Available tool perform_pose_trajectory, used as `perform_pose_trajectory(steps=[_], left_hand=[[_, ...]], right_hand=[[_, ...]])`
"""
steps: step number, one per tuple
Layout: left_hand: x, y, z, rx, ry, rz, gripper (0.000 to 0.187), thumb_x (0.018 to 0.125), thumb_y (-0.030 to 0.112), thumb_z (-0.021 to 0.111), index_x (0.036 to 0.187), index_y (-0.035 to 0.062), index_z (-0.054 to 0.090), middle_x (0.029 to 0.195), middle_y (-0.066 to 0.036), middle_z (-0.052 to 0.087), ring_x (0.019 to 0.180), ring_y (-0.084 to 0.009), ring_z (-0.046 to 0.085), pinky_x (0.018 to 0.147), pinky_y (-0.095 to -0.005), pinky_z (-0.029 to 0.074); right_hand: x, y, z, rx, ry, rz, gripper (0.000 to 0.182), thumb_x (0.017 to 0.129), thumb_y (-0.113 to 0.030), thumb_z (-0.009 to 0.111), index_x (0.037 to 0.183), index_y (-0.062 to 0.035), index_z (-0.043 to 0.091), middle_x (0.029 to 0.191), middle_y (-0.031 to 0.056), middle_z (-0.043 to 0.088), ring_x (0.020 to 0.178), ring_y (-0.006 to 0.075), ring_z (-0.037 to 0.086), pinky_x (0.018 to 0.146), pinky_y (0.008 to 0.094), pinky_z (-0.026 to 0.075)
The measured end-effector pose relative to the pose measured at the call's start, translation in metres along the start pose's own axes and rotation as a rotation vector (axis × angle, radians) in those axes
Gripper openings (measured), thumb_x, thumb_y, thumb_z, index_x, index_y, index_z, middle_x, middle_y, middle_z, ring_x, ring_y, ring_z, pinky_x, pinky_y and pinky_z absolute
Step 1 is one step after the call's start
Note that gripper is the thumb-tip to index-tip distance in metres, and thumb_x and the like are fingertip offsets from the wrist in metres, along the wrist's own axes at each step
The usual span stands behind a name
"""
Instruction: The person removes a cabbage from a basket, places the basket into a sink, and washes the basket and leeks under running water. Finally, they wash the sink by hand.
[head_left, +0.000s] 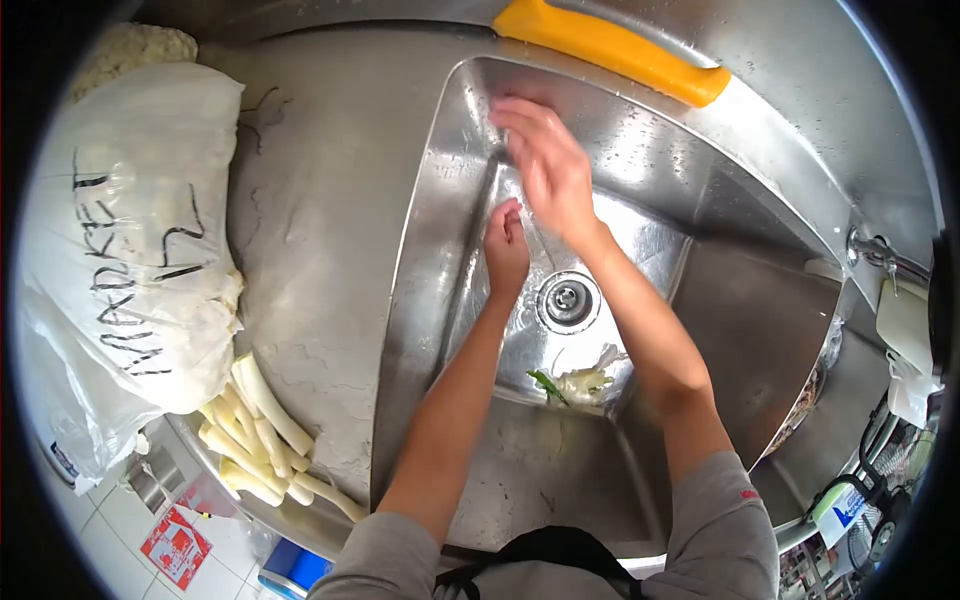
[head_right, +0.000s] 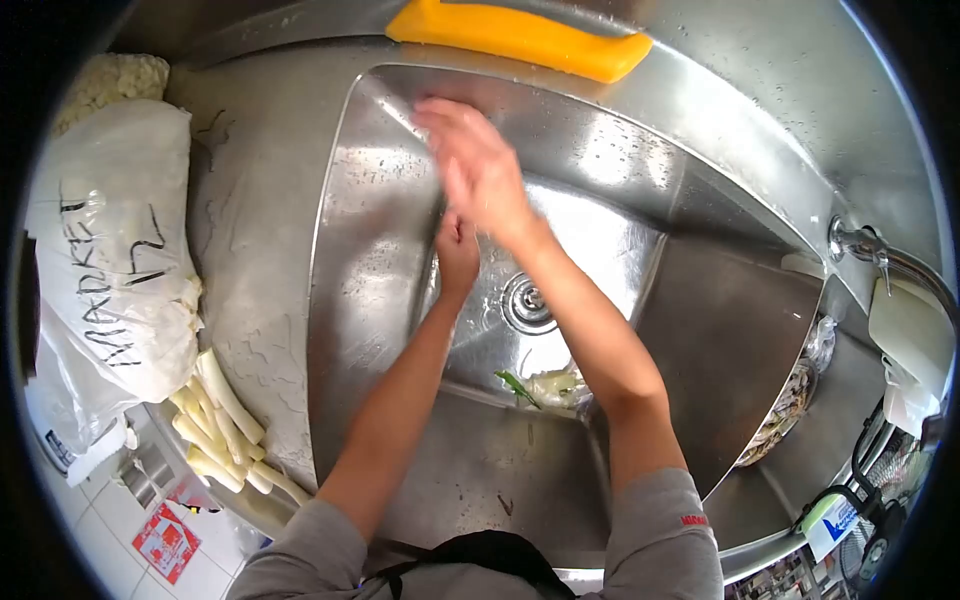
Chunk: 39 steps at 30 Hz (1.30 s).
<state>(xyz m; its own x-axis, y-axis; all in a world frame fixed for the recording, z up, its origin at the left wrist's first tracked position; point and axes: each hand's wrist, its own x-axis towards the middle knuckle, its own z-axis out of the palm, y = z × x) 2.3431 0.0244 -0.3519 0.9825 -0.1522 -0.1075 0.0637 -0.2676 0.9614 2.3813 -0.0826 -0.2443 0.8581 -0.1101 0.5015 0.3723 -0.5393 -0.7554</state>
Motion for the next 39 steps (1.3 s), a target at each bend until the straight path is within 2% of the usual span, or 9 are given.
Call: perform_pose_trajectory(steps=[6,12,18,23,26,30,32,36,39], left_hand=[[-0.035,-0.022,-0.016,0.061,-0.053,-0.218,0.026,0.086,0.011,0.044,0.11,-0.0014,0.048,0.106,-0.017,0.055,0.097,-0.0249,0.054,0.085,-0.032,0.04],[-0.096,-0.098,-0.052,0.418,-0.314,-0.141,0.036,0.081,0.012,0.051,0.114,-0.0009,0.045,0.118,-0.019,0.046,0.111,-0.0292,0.044,0.093,-0.0364,0.035],[-0.147,-0.092,-0.065,0.629,-0.633,-0.147,0.042,0.077,0.015,0.054,0.117,0.0055,0.045,0.133,-0.018,0.024,0.112,-0.0345,0.04,0.093,-0.0384,0.035],[-0.161,-0.129,-0.082,0.986,-1.171,-0.232,0.043,0.075,0.014,0.055,0.117,0.0083,0.045,0.122,-0.018,0.035,0.11,-0.0343,0.041,0.09,-0.04,0.038],[-0.111,-0.099,-0.079,0.724,-0.723,-0.031,0.042,0.075,0.014,0.054,0.115,0.0083,0.047,0.12,-0.018,0.04,0.109,-0.0343,0.043,0.09,-0.0417,0.037],[-0.149,-0.106,-0.061,0.602,-0.836,-0.052,0.037,0.075,0.015,0.054,0.111,0.007,0.051,0.118,-0.018,0.045,0.108,-0.0331,0.045,0.09,-0.0402,0.038],[-0.17,-0.062,-0.058,0.456,-1.494,-0.538,0.032,0.074,0.014,0.055,0.105,0.0048,0.055,0.111,-0.018,0.053,0.104,-0.0308,0.049,0.088,-0.0374,0.039],[-0.135,-0.148,-0.1,0.755,-1.35,-0.104,0.029,0.075,0.012,0.054,0.102,0.0042,0.057,0.103,-0.017,0.058,0.097,-0.0309,0.054,0.084,-0.0355,0.042],[-0.098,-0.103,-0.107,0.855,-1.167,-0.312,0.032,0.076,0.012,0.054,0.107,0.0016,0.054,0.102,-0.017,0.058,0.094,-0.0296,0.056,0.082,-0.0344,0.043]], right_hand=[[-0.127,0.122,0.014,-0.374,-0.263,0.577,0.031,0.086,-0.021,0.043,0.112,-0.0067,0.053,0.122,0.0085,0.047,0.115,0.0264,0.041,0.098,0.0433,0.028],[-0.298,0.052,-0.029,-0.838,-0.819,0.172,0.056,0.082,-0.025,0.05,0.131,-0.0113,0.028,0.136,0.0051,0.03,0.124,0.0228,0.031,0.101,0.0469,0.023],[-0.337,-0.028,-0.049,-0.821,-0.092,1.025,0.033,0.081,-0.027,0.051,0.112,-0.016,0.05,0.113,0.0077,0.047,0.105,0.0283,0.042,0.085,0.0403,0.037],[-0.344,-0.101,-0.032,-0.352,-0.726,1.085,0.034,0.08,-0.032,0.052,0.106,-0.0107,0.052,0.115,0.0124,0.043,0.108,0.031,0.038,0.086,0.0426,0.038],[-0.361,-0.086,-0.016,-0.69,0.01,1.896,0.055,0.075,-0.045,0.054,0.119,-0.0147,0.042,0.122,0.0131,0.036,0.113,0.034,0.035,0.087,0.0492,0.037],[-0.377,-0.069,0.037,-0.689,-0.441,1.859,0.072,0.077,-0.061,0.041,0.131,-0.0143,0.029,0.13,0.0076,0.028,0.122,0.0332,0.024,0.099,0.0494,0.02],[-0.346,-0.086,0.046,-0.519,-0.772,1.749,0.072,0.076,-0.06,0.042,0.129,-0.0126,0.031,0.128,0.01,0.035,0.119,0.0331,0.032,0.096,0.049,0.027],[-0.297,-0.037,0.033,-0.621,-0.571,1.237,0.035,0.081,-0.029,0.049,0.106,-0.0055,0.05,0.108,0.0112,0.05,0.104,0.0296,0.048,0.083,0.0401,0.043],[-0.279,0.027,0.028,-0.681,-0.495,0.805,0.017,0.073,-0.008,0.05,0.087,-0.0031,0.059,0.097,0.0121,0.053,0.091,0.0258,0.054,0.069,0.0329,0.05]])
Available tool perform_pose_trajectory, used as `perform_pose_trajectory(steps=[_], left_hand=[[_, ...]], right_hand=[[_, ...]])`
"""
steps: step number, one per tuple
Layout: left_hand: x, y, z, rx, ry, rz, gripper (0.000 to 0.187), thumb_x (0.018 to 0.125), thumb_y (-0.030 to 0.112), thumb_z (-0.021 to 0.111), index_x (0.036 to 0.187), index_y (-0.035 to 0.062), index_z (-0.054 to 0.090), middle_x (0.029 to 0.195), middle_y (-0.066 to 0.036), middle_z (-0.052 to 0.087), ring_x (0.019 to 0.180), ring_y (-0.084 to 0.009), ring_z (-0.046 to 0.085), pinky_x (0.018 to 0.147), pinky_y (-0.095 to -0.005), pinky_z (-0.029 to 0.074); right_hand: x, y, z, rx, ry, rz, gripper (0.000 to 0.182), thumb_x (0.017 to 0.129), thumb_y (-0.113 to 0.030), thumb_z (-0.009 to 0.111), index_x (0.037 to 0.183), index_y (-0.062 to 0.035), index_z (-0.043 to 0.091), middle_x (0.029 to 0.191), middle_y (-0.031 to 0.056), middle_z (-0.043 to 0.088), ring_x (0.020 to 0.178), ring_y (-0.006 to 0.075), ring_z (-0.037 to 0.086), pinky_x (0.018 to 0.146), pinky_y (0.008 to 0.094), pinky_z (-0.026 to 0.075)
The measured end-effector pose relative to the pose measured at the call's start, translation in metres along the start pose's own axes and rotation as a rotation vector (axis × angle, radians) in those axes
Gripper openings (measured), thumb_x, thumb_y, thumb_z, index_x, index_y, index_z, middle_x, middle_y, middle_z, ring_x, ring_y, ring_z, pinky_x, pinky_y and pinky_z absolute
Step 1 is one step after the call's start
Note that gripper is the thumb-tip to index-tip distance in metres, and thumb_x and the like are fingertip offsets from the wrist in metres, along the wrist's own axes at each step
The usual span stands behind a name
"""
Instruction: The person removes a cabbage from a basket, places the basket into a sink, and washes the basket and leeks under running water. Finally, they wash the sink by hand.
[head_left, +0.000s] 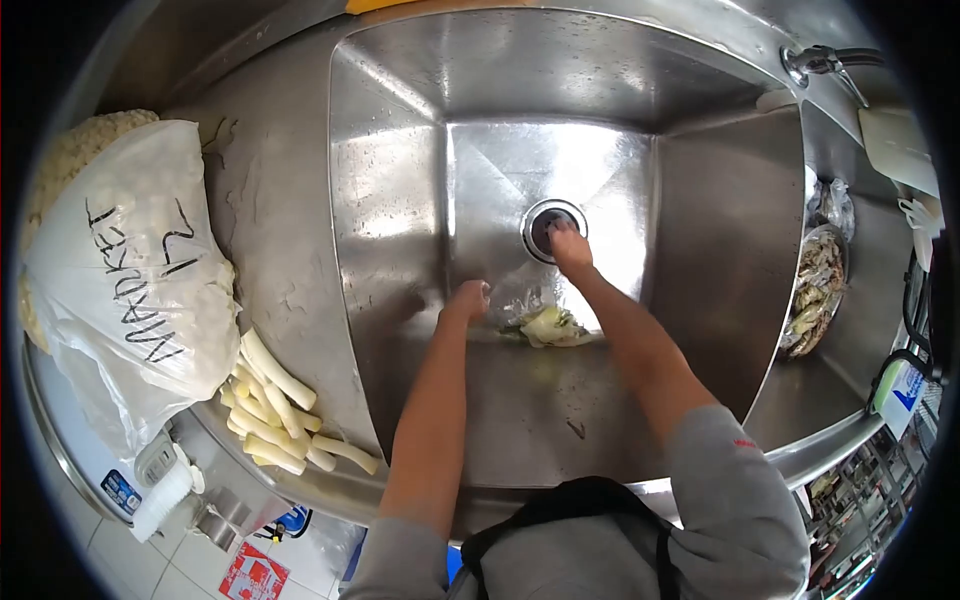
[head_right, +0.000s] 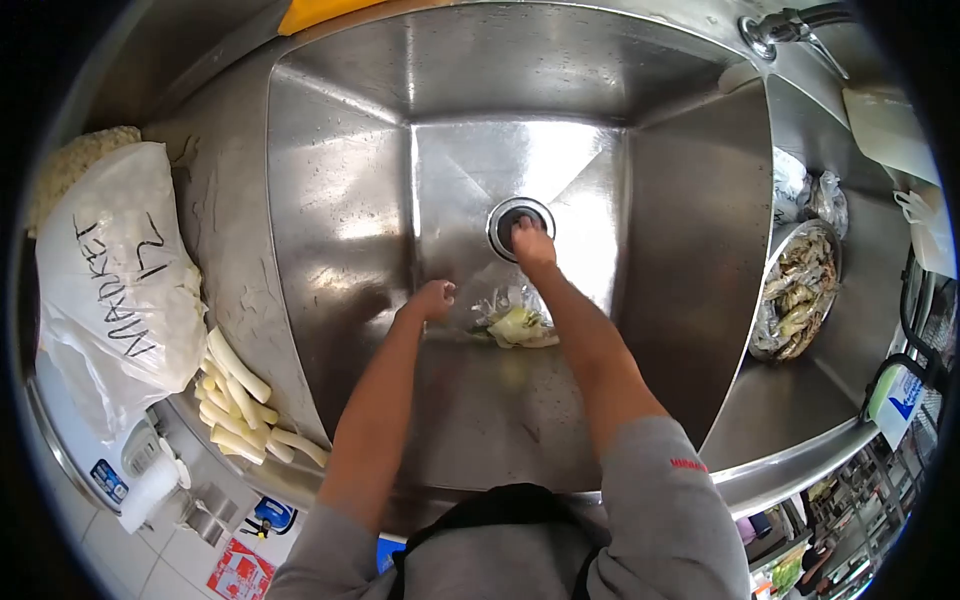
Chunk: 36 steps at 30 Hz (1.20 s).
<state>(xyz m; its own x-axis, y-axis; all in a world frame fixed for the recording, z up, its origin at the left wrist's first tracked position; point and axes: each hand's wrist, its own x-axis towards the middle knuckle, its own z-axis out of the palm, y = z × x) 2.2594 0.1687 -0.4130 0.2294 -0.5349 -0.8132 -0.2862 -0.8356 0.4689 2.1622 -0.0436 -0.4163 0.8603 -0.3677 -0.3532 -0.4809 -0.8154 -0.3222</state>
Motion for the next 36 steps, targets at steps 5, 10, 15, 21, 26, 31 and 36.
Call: perform_pose_trajectory(steps=[5,10,15,21,26,31,36], left_hand=[[-0.015,0.009,0.0,-0.015,0.156,-0.054,0.037,0.077,0.014,0.056,0.11,-0.0027,0.051,0.104,-0.021,0.057,0.093,-0.0292,0.057,0.081,-0.0331,0.044],[-0.003,0.016,0.013,-0.08,0.16,-0.062,0.038,0.078,0.017,0.057,0.111,-0.0017,0.051,0.104,-0.022,0.056,0.094,-0.0321,0.056,0.082,-0.0346,0.043],[-0.003,0.016,0.017,-0.111,0.259,-0.069,0.039,0.077,0.019,0.056,0.113,0.0022,0.05,0.107,-0.022,0.052,0.097,-0.0345,0.053,0.083,-0.038,0.043],[-0.009,0.038,0.015,-0.085,0.387,-0.061,0.046,0.077,0.02,0.056,0.119,0.0051,0.044,0.117,-0.023,0.044,0.106,-0.0356,0.045,0.087,-0.0393,0.04],[-0.015,0.067,0.085,-0.132,0.037,-0.018,0.052,0.076,0.023,0.058,0.122,0.0044,0.041,0.123,-0.021,0.041,0.115,-0.0312,0.039,0.091,-0.0366,0.037],[-0.003,0.058,0.042,-0.24,0.083,0.103,0.043,0.079,0.018,0.054,0.117,0.0003,0.045,0.118,-0.017,0.048,0.107,-0.0296,0.048,0.091,-0.0353,0.038],[-0.002,0.039,-0.006,-0.068,0.3,0.029,0.039,0.08,0.015,0.052,0.116,0.0019,0.047,0.109,-0.019,0.054,0.097,-0.0284,0.054,0.084,-0.0342,0.042]], right_hand=[[0.027,-0.002,0.036,-0.275,0.059,-0.119,0.011,0.072,-0.008,0.052,0.075,-0.0031,0.061,0.085,0.0125,0.056,0.08,0.0247,0.058,0.061,0.0309,0.05],[0.034,-0.012,0.027,-0.423,-0.107,-0.226,0.01,0.068,-0.01,0.055,0.065,-0.0041,0.062,0.071,0.0131,0.06,0.072,0.0241,0.059,0.054,0.0319,0.048],[0.036,0.0,0.032,-0.37,-0.154,-0.225,0.012,0.068,-0.005,0.053,0.075,-0.0027,0.063,0.076,0.0128,0.061,0.075,0.0283,0.059,0.057,0.0387,0.05],[0.028,0.067,-0.034,0.119,0.355,-0.061,0.021,0.07,0.001,0.048,0.09,-0.0032,0.053,0.084,0.0145,0.056,0.084,0.0323,0.051,0.076,0.0396,0.043],[-0.049,0.072,0.002,0.277,0.025,-0.119,0.013,0.076,-0.005,0.042,0.082,-0.003,0.053,0.089,0.0141,0.053,0.085,0.0291,0.051,0.074,0.0382,0.043],[-0.114,0.048,-0.002,0.096,-0.089,0.227,0.025,0.079,-0.02,0.049,0.099,-0.0056,0.051,0.109,0.0158,0.047,0.098,0.033,0.049,0.081,0.0426,0.044],[-0.124,0.008,0.056,0.347,-0.308,0.924,0.074,0.075,-0.064,0.04,0.132,-0.018,0.025,0.131,0.0233,0.025,0.114,0.0444,0.033,0.092,0.0509,0.031]])
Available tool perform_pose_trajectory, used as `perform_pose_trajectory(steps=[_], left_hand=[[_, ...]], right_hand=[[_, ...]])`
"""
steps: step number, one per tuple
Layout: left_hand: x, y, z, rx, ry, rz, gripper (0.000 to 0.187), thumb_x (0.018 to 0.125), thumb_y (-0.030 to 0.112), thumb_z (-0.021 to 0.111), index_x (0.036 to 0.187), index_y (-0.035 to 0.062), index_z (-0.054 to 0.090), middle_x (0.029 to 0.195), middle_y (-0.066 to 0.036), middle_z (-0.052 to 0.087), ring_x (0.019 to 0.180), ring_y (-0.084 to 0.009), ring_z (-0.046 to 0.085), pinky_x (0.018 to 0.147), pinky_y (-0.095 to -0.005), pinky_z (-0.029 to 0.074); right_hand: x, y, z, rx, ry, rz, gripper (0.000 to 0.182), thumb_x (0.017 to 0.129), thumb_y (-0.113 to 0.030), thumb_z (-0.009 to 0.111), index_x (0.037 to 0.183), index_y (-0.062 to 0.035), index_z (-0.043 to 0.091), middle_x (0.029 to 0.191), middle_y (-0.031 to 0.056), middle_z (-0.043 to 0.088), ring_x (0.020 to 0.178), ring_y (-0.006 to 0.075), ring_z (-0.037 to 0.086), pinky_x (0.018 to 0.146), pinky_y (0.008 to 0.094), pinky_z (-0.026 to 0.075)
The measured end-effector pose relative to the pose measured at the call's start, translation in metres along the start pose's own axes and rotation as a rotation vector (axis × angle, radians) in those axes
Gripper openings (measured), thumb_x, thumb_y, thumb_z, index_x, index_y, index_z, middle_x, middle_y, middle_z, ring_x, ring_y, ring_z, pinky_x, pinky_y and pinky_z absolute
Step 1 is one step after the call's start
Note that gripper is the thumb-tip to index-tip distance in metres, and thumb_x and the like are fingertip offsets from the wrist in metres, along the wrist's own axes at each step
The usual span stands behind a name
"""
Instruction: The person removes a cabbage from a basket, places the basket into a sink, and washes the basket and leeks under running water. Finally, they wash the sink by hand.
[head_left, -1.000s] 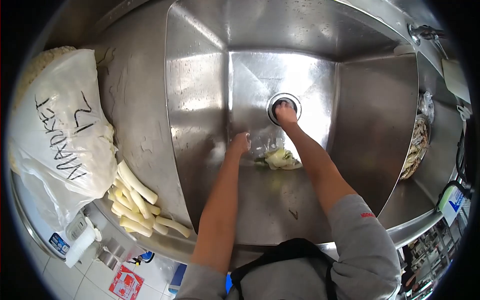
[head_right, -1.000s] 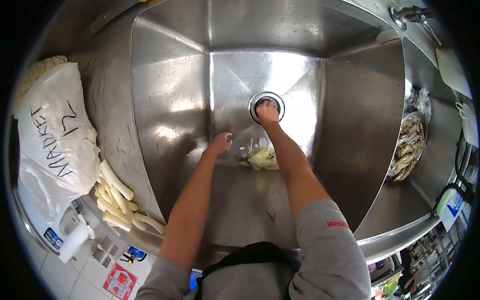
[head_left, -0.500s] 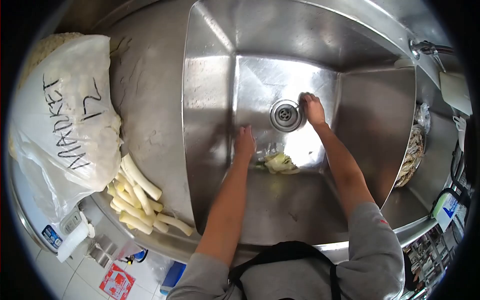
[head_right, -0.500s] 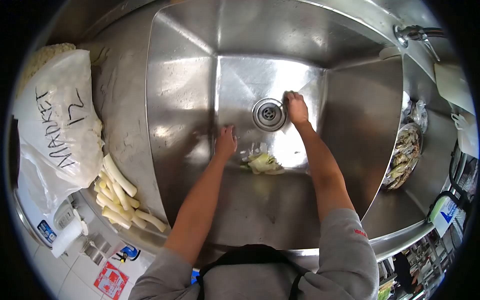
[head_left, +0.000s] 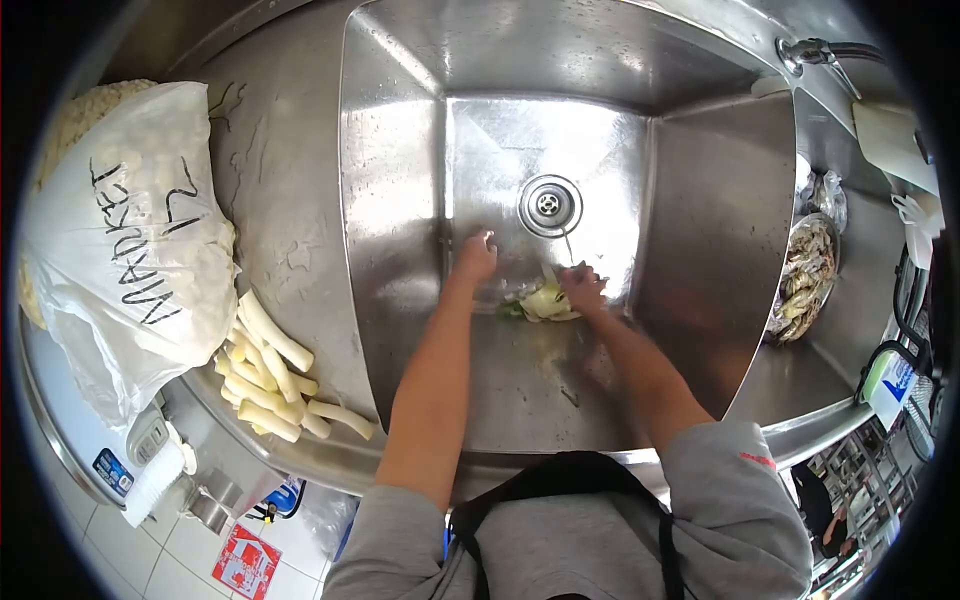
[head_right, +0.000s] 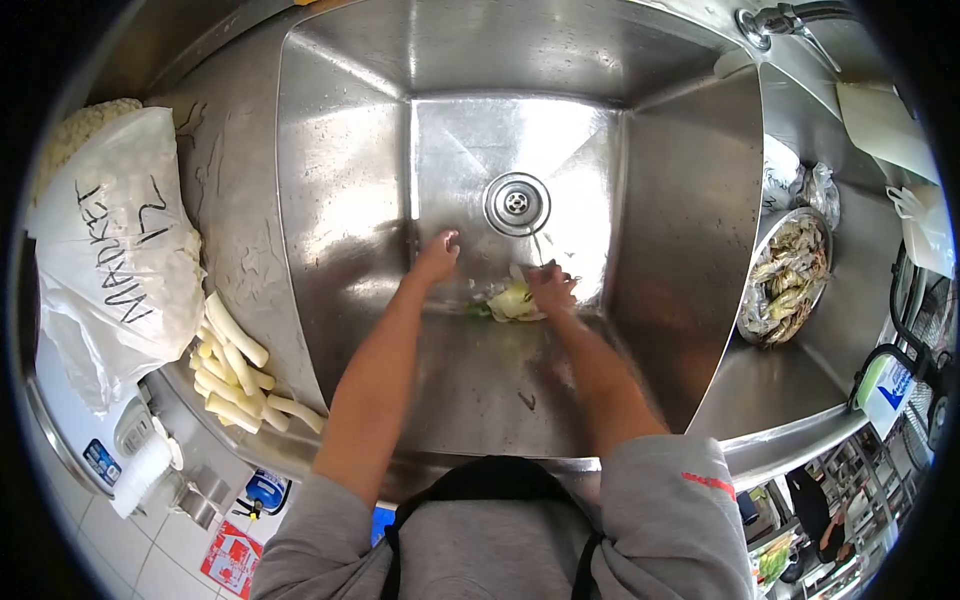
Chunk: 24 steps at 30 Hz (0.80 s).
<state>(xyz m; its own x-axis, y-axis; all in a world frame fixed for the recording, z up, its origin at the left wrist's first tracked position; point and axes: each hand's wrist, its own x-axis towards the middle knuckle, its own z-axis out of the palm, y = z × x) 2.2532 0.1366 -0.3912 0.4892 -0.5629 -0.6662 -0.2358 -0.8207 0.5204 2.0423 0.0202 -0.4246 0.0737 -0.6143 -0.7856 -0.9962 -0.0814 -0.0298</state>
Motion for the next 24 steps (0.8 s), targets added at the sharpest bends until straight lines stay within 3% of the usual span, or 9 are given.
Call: perform_pose_trajectory(steps=[3,7,10,12,13,16,18,20,24], left_hand=[[-0.009,0.012,-0.02,-0.074,-0.003,-0.067,0.038,0.081,0.017,0.052,0.116,0.0036,0.048,0.105,-0.018,0.056,0.093,-0.0265,0.056,0.082,-0.0332,0.043],[-0.015,0.018,-0.029,-0.156,-0.021,-0.059,0.038,0.08,0.017,0.051,0.114,0.0005,0.049,0.11,-0.022,0.053,0.102,-0.0338,0.051,0.087,-0.0374,0.04],[-0.013,0.02,-0.031,-0.149,-0.03,-0.055,0.039,0.08,0.018,0.051,0.114,0.0008,0.048,0.111,-0.021,0.052,0.103,-0.0331,0.051,0.087,-0.0368,0.04],[-0.018,0.024,-0.034,-0.126,-0.052,-0.054,0.039,0.08,0.019,0.051,0.115,0.0011,0.048,0.112,-0.021,0.052,0.103,-0.0327,0.051,0.087,-0.0364,0.04],[-0.021,0.026,-0.037,-0.141,-0.058,-0.049,0.04,0.08,0.02,0.052,0.116,0.0019,0.048,0.112,-0.021,0.052,0.103,-0.0321,0.051,0.087,-0.0359,0.04],[-0.036,0.032,-0.047,-0.17,-0.071,-0.049,0.041,0.08,0.021,0.052,0.117,0.0033,0.047,0.112,-0.02,0.052,0.103,-0.0311,0.052,0.087,-0.0352,0.04],[-0.046,0.038,-0.055,-0.184,-0.07,-0.04,0.041,0.08,0.021,0.053,0.117,0.0039,0.047,0.112,-0.02,0.052,0.102,-0.0307,0.052,0.087,-0.0349,0.04],[-0.056,0.045,-0.06,-0.135,-0.024,-0.051,0.04,0.082,0.022,0.053,0.118,0.0041,0.047,0.095,-0.014,0.058,0.086,-0.022,0.056,0.077,-0.0301,0.042],[-0.059,0.057,-0.063,-0.122,0.003,0.039,0.04,0.082,0.022,0.053,0.118,0.004,0.047,0.096,-0.015,0.059,0.089,-0.0223,0.055,0.079,-0.0299,0.042]], right_hand=[[-0.061,-0.065,0.004,-0.198,-0.227,-0.034,0.06,0.078,-0.058,0.042,0.129,-0.031,0.028,0.133,0.02,0.019,0.118,0.0436,0.025,0.087,0.0561,0.033],[-0.085,-0.092,0.014,-0.284,-0.346,-0.035,0.054,0.08,-0.052,0.043,0.128,-0.0316,0.03,0.134,0.0183,0.015,0.117,0.0444,0.025,0.086,0.0585,0.033],[-0.07,-0.08,0.051,-0.534,-0.477,-0.361,0.052,0.079,-0.053,0.044,0.125,-0.0312,0.034,0.132,0.0193,0.02,0.118,0.0439,0.025,0.091,0.0556,0.03],[-0.068,-0.073,0.056,-0.479,-0.607,-0.801,0.052,0.077,-0.057,0.045,0.122,-0.0322,0.038,0.129,0.0196,0.027,0.12,0.0407,0.024,0.094,0.0532,0.027],[-0.064,-0.066,0.054,-0.479,-0.604,-0.803,0.052,0.077,-0.057,0.045,0.122,-0.0322,0.038,0.129,0.0196,0.027,0.12,0.0407,0.024,0.094,0.0532,0.027],[-0.104,-0.062,-0.019,-0.307,-0.895,-1.082,0.059,0.076,-0.063,0.042,0.122,-0.0268,0.041,0.127,0.0196,0.033,0.122,0.0368,0.025,0.097,0.0493,0.025],[-0.124,-0.041,-0.049,-0.393,-0.846,-0.879,0.061,0.08,-0.062,0.036,0.123,-0.0198,0.041,0.125,0.0184,0.035,0.118,0.0369,0.032,0.098,0.0483,0.024],[-0.165,-0.033,-0.113,-0.471,-0.781,-0.808,0.062,0.082,-0.061,0.031,0.12,-0.0138,0.043,0.117,0.0188,0.044,0.113,0.0349,0.037,0.095,0.0466,0.027],[-0.212,-0.009,-0.165,-0.526,-0.585,-0.87,0.054,0.083,-0.057,0.036,0.113,-0.0137,0.048,0.101,0.0167,0.054,0.106,0.0324,0.045,0.091,0.0451,0.033]])
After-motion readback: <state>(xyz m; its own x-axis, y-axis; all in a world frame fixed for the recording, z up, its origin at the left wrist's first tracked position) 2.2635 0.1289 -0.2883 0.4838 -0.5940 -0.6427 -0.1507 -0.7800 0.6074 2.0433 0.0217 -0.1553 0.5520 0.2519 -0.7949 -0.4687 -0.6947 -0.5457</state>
